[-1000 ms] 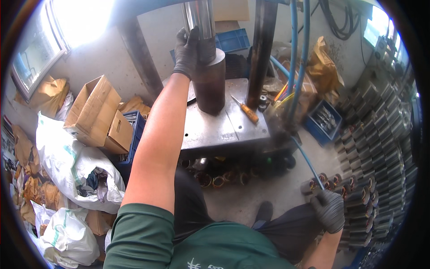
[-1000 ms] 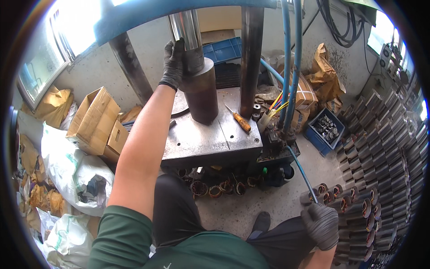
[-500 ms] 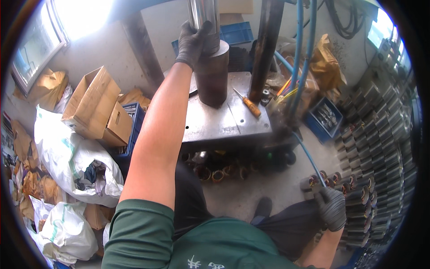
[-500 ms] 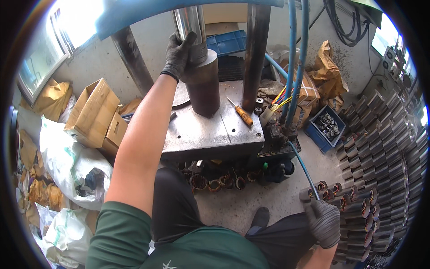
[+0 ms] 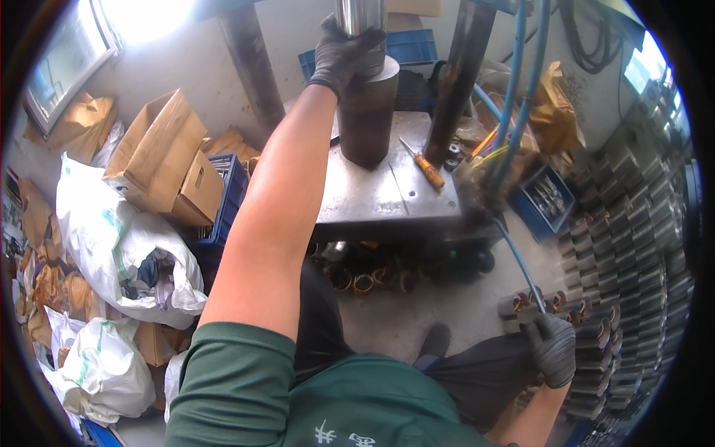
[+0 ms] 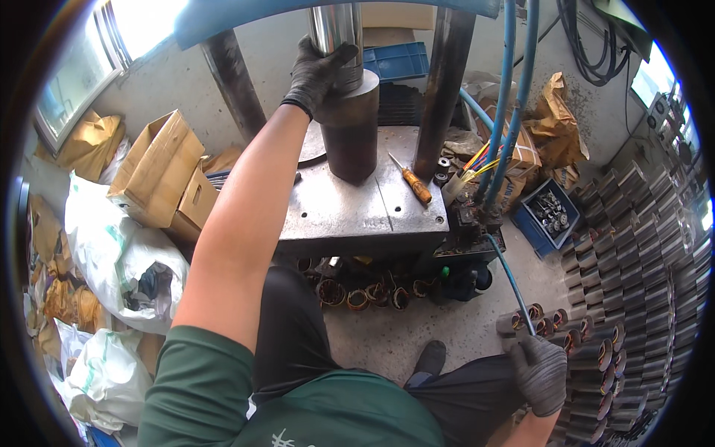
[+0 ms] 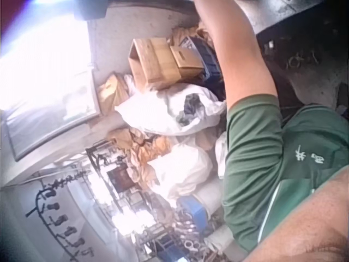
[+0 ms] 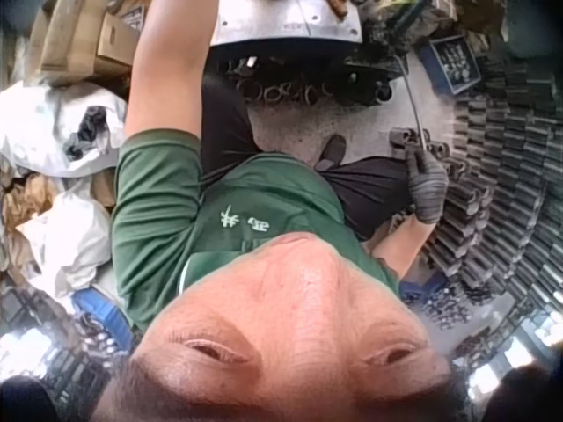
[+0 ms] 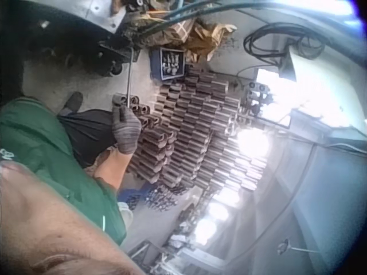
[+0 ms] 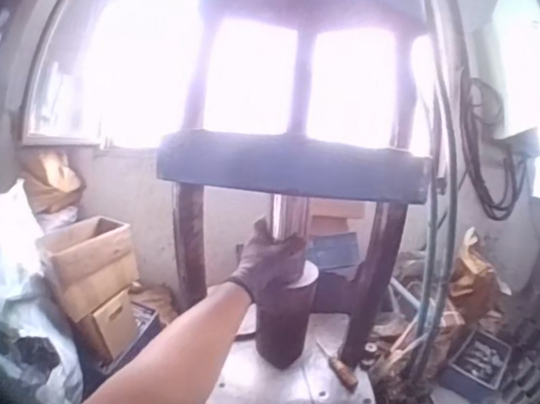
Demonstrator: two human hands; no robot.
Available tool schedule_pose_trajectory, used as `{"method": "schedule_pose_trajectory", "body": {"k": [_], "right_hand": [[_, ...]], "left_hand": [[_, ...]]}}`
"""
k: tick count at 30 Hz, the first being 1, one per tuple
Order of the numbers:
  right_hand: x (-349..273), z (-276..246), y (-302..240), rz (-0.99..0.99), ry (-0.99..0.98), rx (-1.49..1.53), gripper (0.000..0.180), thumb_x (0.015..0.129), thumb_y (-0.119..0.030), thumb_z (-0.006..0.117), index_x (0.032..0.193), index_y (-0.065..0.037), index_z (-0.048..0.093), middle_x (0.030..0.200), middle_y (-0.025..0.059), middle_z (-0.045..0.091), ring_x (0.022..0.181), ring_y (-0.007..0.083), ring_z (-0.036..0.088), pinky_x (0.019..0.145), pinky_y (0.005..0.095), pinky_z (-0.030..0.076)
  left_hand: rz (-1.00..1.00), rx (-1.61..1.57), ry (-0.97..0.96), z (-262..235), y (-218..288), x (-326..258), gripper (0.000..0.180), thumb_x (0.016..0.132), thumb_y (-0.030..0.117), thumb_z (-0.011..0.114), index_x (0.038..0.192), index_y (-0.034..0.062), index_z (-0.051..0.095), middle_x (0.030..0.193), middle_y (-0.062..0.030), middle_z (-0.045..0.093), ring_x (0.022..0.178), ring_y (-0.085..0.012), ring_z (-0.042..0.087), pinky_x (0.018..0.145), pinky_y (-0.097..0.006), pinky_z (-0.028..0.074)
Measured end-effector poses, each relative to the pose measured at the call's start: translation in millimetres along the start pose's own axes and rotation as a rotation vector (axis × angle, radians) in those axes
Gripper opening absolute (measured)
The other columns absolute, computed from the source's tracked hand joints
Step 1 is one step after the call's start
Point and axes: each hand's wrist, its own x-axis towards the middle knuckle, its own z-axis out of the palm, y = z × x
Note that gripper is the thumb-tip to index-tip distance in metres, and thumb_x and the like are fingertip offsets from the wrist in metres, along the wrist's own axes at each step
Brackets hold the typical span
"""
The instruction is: Assembling and pressing motor stator components using industrial machinery.
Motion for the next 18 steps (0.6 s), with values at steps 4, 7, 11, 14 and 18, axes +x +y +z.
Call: {"method": "schedule_pose_trajectory", "body": {"k": [4,7,11,14,18], "right_hand": [[-0.1,-1.1,5.5,-0.02,-0.022,-0.01,0.019,0.09,-0.019,0.07,0.081,-0.002,0.065,0.076,0.0234,0.062,0.076,0.0455,0.064,0.067,0.053,0.048],[0.6,-5.3,13.5,-0.114,-0.094,-0.09,0.018,0.089,-0.019,0.07,0.082,-0.003,0.066,0.076,0.0225,0.063,0.076,0.045,0.064,0.067,0.0529,0.048],[8.7,-16.8,4.9,-0.145,-0.158,-0.057,0.016,0.088,-0.018,0.07,0.087,-0.002,0.068,0.079,0.0222,0.065,0.077,0.0435,0.066,0.068,0.0515,0.05],[19.2,-30.1,-6.9,-0.123,-0.224,-0.016,0.017,0.087,-0.016,0.07,0.095,-0.001,0.071,0.083,0.0219,0.068,0.08,0.0416,0.068,0.073,0.0482,0.054],[38.3,-45.2,-20.8,-0.047,-0.177,0.128,0.019,0.086,-0.009,0.065,0.102,-0.002,0.073,0.087,0.0201,0.071,0.084,0.04,0.07,0.078,0.0445,0.057]], "left_hand": [[0.005,0.008,-0.027,-3.3,-5.6,4.2,0.082,0.066,0.037,0.096,0.127,-0.0011,0.057,0.109,-0.0158,0.073,0.098,-0.0243,0.072,0.089,-0.038,0.059],[-0.041,0.062,-0.01,-4.0,-7.5,6.1,0.084,0.065,0.038,0.096,0.126,-0.0028,0.057,0.109,-0.0171,0.073,0.098,-0.0243,0.073,0.088,-0.038,0.059],[-0.046,0.02,-0.032,-5.0,0.7,-1.6,0.085,0.065,0.039,0.096,0.125,-0.0052,0.056,0.11,-0.0187,0.073,0.095,-0.0244,0.074,0.086,-0.037,0.06],[-0.076,0.013,-0.036,-2.9,6.9,-3.3,0.084,0.065,0.039,0.095,0.123,-0.007,0.057,0.108,-0.02,0.073,0.093,-0.025,0.074,0.085,-0.037,0.061],[-0.053,0.085,-0.062,-9.1,2.2,0.0,0.079,0.065,0.039,0.094,0.12,-0.007,0.061,0.106,-0.021,0.074,0.093,-0.0266,0.075,0.085,-0.038,0.061]]}}
